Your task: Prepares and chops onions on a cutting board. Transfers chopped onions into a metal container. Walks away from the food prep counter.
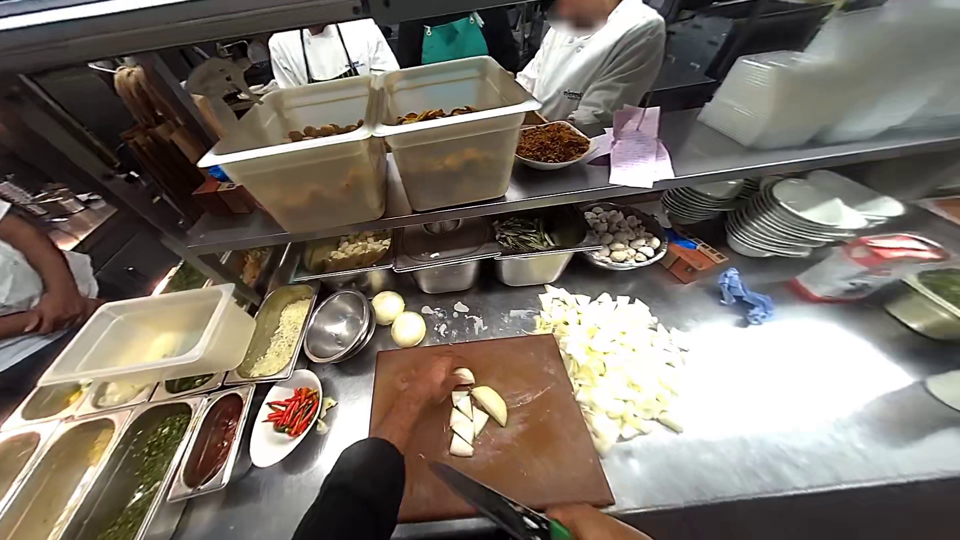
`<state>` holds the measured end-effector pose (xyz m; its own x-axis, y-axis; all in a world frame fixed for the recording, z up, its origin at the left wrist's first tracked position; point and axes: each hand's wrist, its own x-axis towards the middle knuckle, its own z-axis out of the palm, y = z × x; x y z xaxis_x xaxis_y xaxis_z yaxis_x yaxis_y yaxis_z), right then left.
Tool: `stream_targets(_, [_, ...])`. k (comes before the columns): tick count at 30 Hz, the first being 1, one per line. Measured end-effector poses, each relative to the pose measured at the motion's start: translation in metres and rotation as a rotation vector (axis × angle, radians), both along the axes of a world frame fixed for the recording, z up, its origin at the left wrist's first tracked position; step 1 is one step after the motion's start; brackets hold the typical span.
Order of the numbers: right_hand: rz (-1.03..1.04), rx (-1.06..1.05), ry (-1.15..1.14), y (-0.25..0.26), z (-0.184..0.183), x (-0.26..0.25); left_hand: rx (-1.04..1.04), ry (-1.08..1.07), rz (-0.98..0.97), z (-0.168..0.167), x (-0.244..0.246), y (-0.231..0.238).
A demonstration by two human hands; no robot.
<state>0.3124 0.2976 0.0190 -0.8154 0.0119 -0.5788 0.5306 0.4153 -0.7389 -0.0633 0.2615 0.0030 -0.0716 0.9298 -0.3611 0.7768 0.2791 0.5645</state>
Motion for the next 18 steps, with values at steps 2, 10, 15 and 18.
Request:
stream_targets(2, [-0.077,-0.041,-0.058,-0.004,-0.013,-0.023,-0.11,-0.304,0.313,0.012,0.001,-0.026])
stream_targets(10, [-0.338,0.084,-0.159,0.006,0.005,-0.051,0.003,-0.233,0.692,0.008,0.06,-0.125])
stream_targets(15, [-0.307,0.101,-0.063,-0.018,0.007,-0.075,0.4,0.283,0.502,-0.043,0.113,-0.155])
stream_targets(18, [-0.271,0.122,-0.062,-0.024,-0.001,-0.088,0.488,0.289,0.476,-0.054,0.118,-0.165])
